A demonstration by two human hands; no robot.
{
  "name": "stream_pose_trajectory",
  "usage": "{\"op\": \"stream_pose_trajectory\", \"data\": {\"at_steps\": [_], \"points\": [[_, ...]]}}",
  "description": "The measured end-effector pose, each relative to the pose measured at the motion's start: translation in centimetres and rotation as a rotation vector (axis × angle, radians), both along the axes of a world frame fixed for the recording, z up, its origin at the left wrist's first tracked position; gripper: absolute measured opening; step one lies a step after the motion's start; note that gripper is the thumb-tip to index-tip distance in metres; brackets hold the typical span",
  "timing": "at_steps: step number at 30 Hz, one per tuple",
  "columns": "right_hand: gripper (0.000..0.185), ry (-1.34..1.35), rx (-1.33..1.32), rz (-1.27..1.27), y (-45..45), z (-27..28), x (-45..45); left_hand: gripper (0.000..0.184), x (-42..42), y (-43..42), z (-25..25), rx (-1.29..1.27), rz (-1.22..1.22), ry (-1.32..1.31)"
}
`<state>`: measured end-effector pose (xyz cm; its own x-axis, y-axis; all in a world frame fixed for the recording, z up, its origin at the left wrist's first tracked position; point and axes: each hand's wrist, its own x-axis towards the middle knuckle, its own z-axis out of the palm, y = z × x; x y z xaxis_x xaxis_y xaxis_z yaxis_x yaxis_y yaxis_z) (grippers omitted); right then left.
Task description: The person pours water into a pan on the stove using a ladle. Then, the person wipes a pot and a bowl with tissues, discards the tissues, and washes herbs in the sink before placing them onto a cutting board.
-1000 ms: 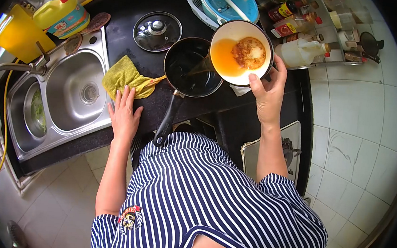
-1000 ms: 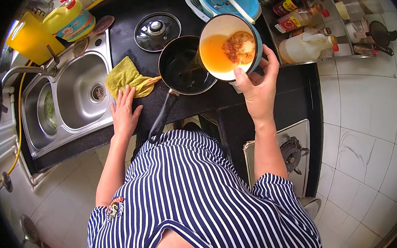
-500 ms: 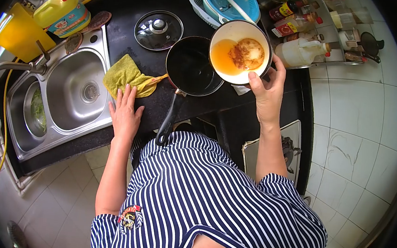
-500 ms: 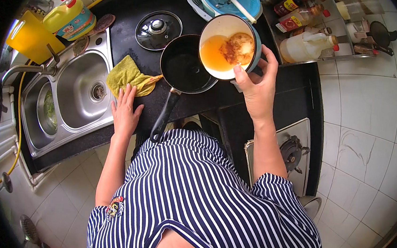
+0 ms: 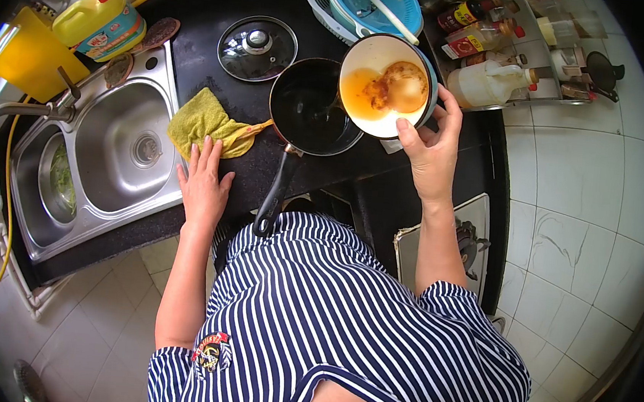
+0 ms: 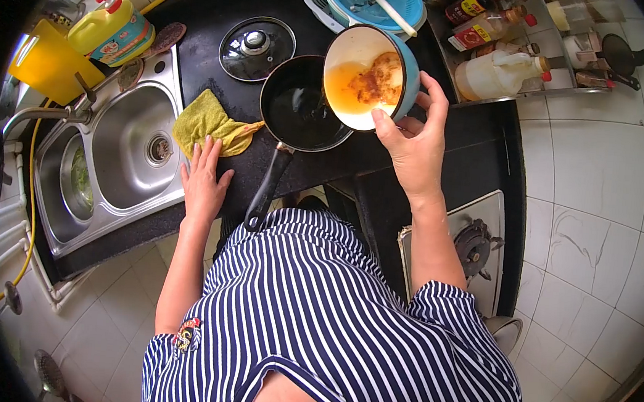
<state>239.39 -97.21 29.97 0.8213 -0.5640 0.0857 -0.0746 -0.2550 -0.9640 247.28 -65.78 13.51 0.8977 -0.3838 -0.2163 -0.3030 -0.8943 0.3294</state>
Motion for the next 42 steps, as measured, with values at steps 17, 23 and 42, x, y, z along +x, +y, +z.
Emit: {"op": "stream_pose_trajectory", "data": {"at_steps": [17,23,42], "points": [[0.081,-0.019,-0.08,0.024,0.7,0.9,0.2,0.069,0.0,0.1,0.1,-0.02,-0.008,-0.014],[0.08,0.005,-0.106,0.022,0.8,1.1,0.1,0.069,0.0,0.1,0.0,-0.016,-0.009,-0.015],[0.079,-0.014,-0.05,0.039,1.6,1.3,0.0,0.069,0.0,0.1,0.0,-0.025,-0.007,-0.011]]}}
